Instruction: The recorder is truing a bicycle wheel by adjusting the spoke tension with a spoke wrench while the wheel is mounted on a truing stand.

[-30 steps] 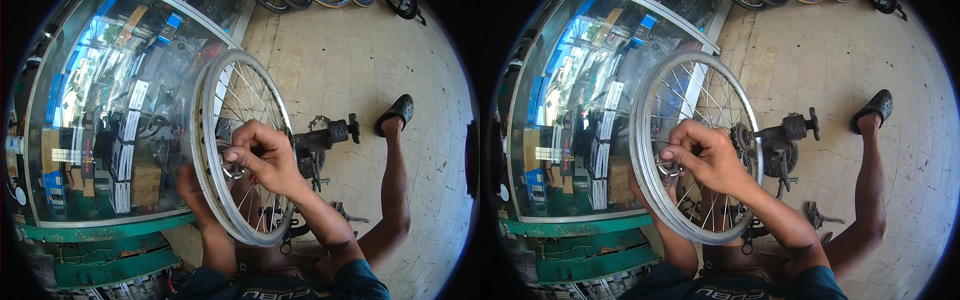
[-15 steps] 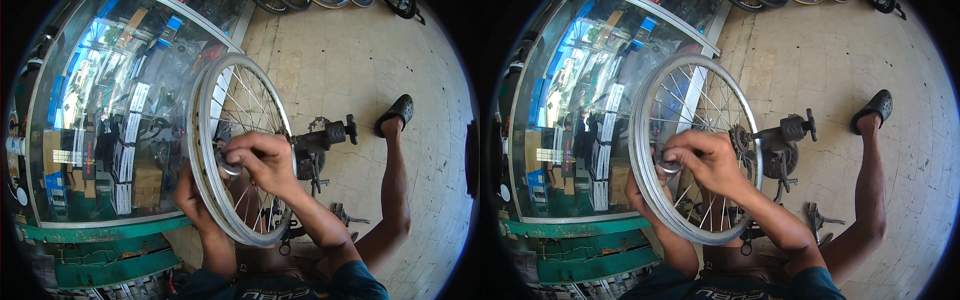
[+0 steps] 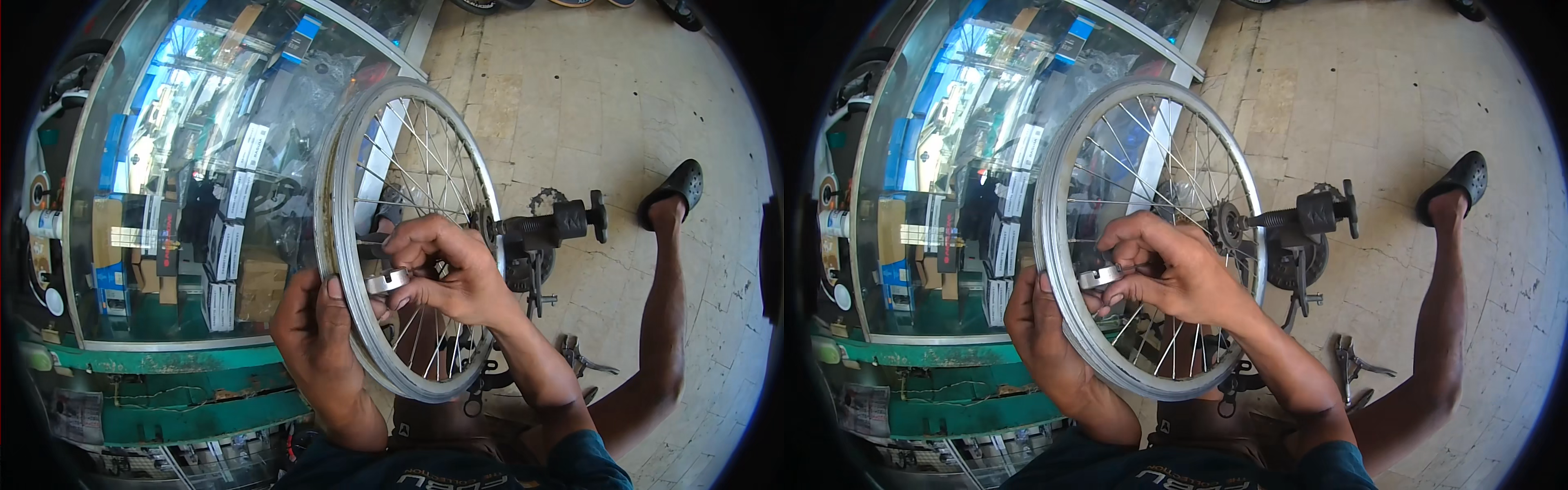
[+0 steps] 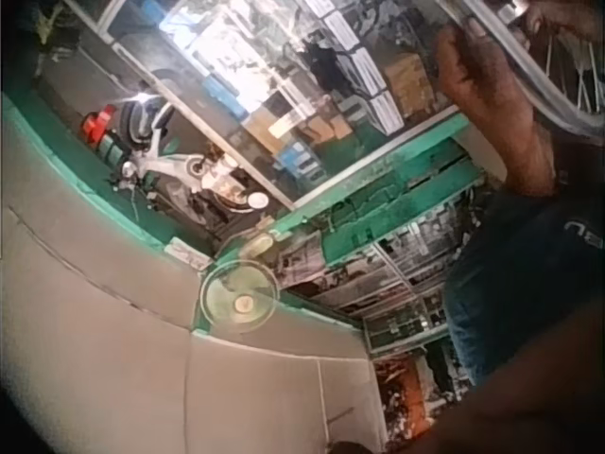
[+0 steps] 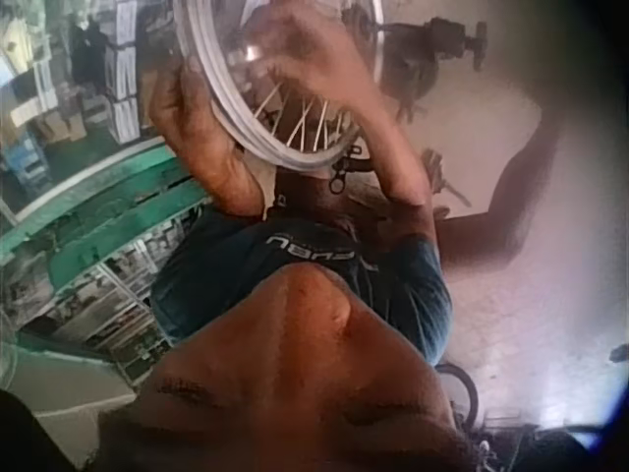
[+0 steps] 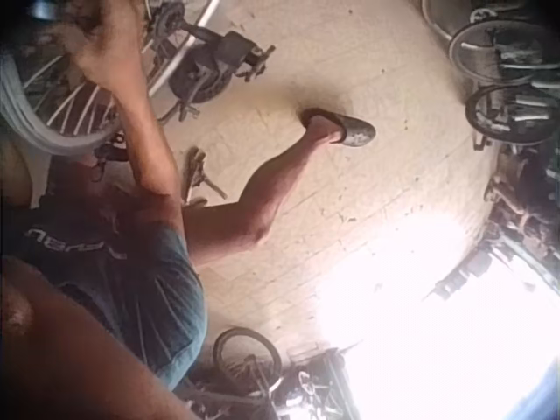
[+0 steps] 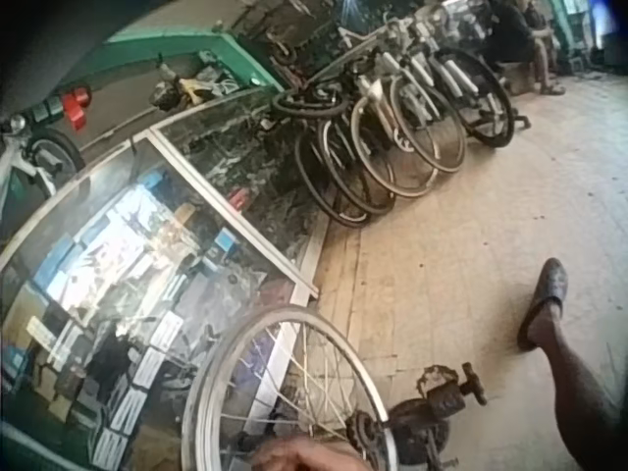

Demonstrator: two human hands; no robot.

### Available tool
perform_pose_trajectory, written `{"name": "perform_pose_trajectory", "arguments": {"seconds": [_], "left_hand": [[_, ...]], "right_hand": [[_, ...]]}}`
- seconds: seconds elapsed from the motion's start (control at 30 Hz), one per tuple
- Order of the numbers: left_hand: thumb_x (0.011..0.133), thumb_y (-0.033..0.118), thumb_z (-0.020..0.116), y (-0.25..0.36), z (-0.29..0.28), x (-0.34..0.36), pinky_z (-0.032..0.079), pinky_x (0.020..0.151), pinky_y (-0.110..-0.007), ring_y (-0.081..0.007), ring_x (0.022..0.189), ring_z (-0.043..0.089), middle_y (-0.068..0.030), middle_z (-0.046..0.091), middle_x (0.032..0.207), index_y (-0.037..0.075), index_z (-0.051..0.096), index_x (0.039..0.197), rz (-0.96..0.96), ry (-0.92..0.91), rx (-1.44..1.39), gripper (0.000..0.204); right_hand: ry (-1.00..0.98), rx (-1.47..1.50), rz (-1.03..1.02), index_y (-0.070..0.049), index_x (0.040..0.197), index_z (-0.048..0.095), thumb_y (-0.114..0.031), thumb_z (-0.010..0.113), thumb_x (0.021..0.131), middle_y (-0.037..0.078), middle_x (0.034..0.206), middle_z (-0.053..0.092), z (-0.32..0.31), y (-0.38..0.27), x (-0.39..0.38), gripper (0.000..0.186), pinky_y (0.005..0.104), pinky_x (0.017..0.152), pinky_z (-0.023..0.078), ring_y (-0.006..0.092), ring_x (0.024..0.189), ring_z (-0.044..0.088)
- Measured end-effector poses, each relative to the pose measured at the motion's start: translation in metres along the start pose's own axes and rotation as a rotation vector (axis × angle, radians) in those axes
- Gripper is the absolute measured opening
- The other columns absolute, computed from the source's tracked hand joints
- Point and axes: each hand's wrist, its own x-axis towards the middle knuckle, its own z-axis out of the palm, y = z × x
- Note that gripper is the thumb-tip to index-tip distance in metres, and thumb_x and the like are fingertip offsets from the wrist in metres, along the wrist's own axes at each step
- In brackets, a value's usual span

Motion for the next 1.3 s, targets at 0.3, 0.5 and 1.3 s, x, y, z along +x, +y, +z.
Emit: {"name": "perform_pose_trajectory", "arguments": {"seconds": [0.3, 0.5, 1.3], "left_hand": [[0.104, 0.020, 0.057, -0.006, 0.013, -0.008, 0.043, 0.065, -0.023, -0.0080, 0.066, 0.051, -0.0060, 0.067, 0.083, -0.002, 0.064, 0.113, 0.223, 0.119, 0.251, 0.025], [0.104, 0.019, 0.055, -0.002, 0.003, -0.010, 0.043, 0.065, -0.023, -0.0085, 0.069, 0.053, -0.0073, 0.069, 0.087, -0.002, 0.065, 0.112, 0.190, 0.076, 0.319, 0.024], [0.104, 0.022, 0.055, -0.014, 0.016, -0.004, 0.043, 0.065, -0.026, -0.0105, 0.066, 0.052, -0.0056, 0.063, 0.081, -0.001, 0.059, 0.107, 0.265, 0.230, 0.274, 0.023]], "right_hand": [[0.023, -0.037, -0.041, -0.001, 0.111, 0.064, 0.000, 0.081, 0.080, -0.001, 0.068, 0.062, 0.007, 0.000, 0.004, 0.036, 0.0218, 0.052, 0.036, 0.0082, 0.056, 0.052], [-0.002, -0.133, -0.062, -0.001, 0.102, 0.068, -0.001, 0.081, 0.080, 0.000, 0.069, 0.064, 0.003, -0.011, 0.001, 0.025, 0.0221, 0.052, 0.036, 0.0082, 0.054, 0.050], [0.084, -0.066, -0.089, -0.001, 0.093, 0.071, -0.011, 0.091, 0.070, 0.003, 0.076, 0.068, 0.008, -0.002, 0.002, 0.032, 0.0237, 0.055, 0.043, 0.0097, 0.061, 0.055]]}}
